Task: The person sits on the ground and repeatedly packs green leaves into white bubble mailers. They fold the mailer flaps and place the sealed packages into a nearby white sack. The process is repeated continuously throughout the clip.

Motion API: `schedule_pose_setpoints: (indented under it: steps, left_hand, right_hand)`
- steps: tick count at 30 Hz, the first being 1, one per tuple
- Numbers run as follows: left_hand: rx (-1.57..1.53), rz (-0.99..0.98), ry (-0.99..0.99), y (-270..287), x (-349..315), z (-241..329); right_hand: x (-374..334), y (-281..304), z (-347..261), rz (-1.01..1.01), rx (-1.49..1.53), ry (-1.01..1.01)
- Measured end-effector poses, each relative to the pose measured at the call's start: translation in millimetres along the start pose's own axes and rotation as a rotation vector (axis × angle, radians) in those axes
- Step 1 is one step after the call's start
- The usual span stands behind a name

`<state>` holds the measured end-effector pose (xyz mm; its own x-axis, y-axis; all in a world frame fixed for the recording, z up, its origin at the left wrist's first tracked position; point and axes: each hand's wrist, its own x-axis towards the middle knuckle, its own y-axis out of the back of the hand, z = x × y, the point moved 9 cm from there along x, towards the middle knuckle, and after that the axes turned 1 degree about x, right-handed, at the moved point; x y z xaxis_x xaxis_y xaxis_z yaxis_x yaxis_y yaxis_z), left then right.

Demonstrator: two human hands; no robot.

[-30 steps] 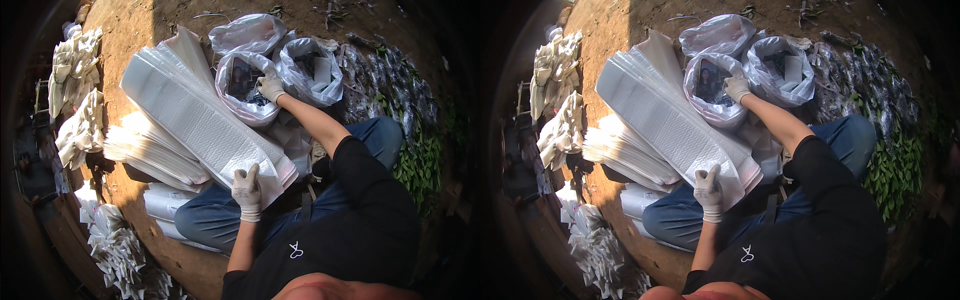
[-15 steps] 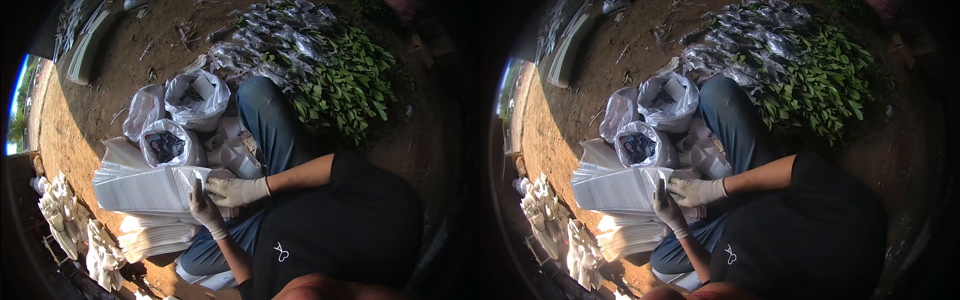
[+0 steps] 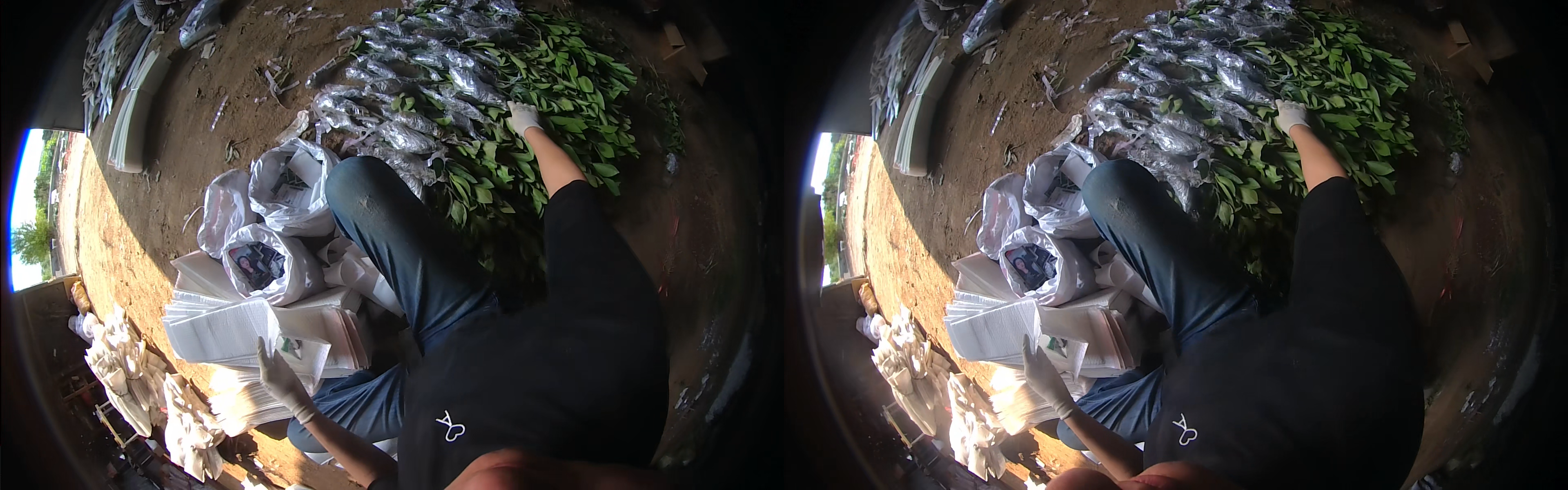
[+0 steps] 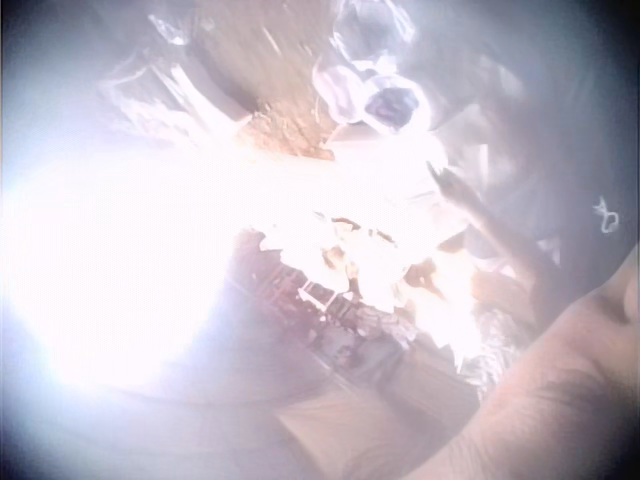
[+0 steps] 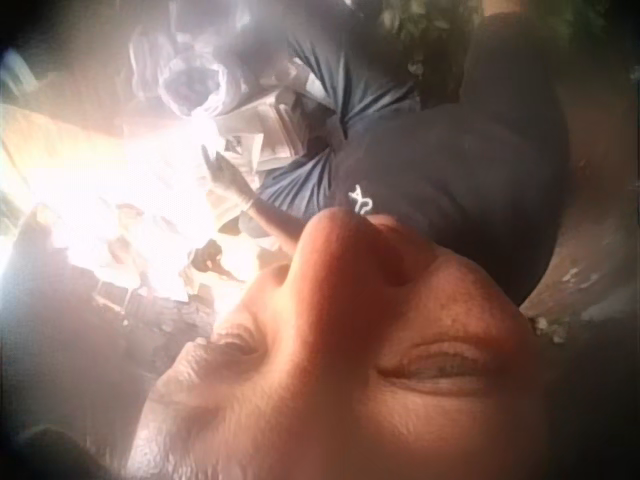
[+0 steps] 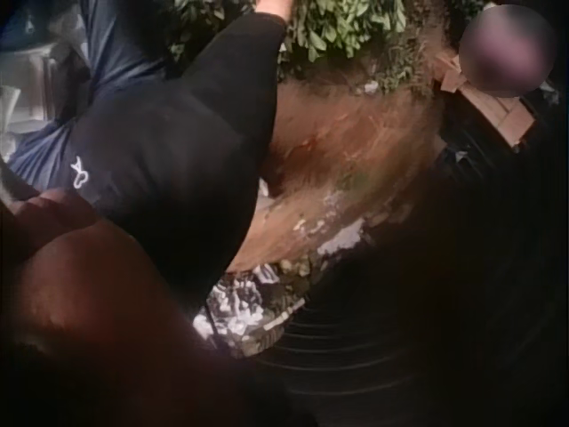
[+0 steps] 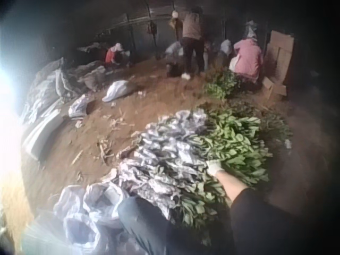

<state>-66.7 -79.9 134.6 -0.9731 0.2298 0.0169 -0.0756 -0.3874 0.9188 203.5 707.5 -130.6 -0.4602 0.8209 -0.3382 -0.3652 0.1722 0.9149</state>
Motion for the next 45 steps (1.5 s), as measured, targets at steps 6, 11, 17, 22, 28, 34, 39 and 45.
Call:
schedule_pose_setpoints:
  steps: [6, 11, 17, 22, 28, 34, 39, 45]
  left_hand:
    - [0.065, -0.006, -0.02, -11.5, -8.7, -7.8]
    - [-0.051, 0.067, -0.02, -23.5, -11.0, 5.7]
    - [-0.251, 0.164, -0.063, -29.2, -12.8, 18.1]
    - [-0.272, 0.208, -0.175, -37.6, -27.5, 11.2]
    - [-0.257, 0.182, -0.097, -62.1, -38.0, 6.3]
    - [-0.433, 0.227, -0.191, -36.5, -17.2, 8.7]
    - [-0.287, 0.234, -0.166, -37.5, 1.1, -3.0]
    - [-0.23, 0.225, -0.066, -63.7, 16.6, -17.4]
  right_hand:
    - [-69.8, 77.6, -20.8, 0.397, 0.838, 0.081]
    - [-233.6, 179.7, -88.1, 0.014, 1.183, 0.535]
    - [-426.0, 199.0, -256.8, -0.366, 1.098, 1.109]
    - [-449.0, 144.0, -291.7, -0.813, 0.958, 0.832]
    - [-468.3, 131.5, -303.7, -1.309, 1.159, 0.497]
    - [-478.8, 129.7, -398.2, -1.55, 1.213, 0.555]
    - [-494.6, 112.5, -512.6, -1.709, 1.264, 0.502]
    - [-482.6, 83.5, -463.8, -1.873, 0.96, 0.723]
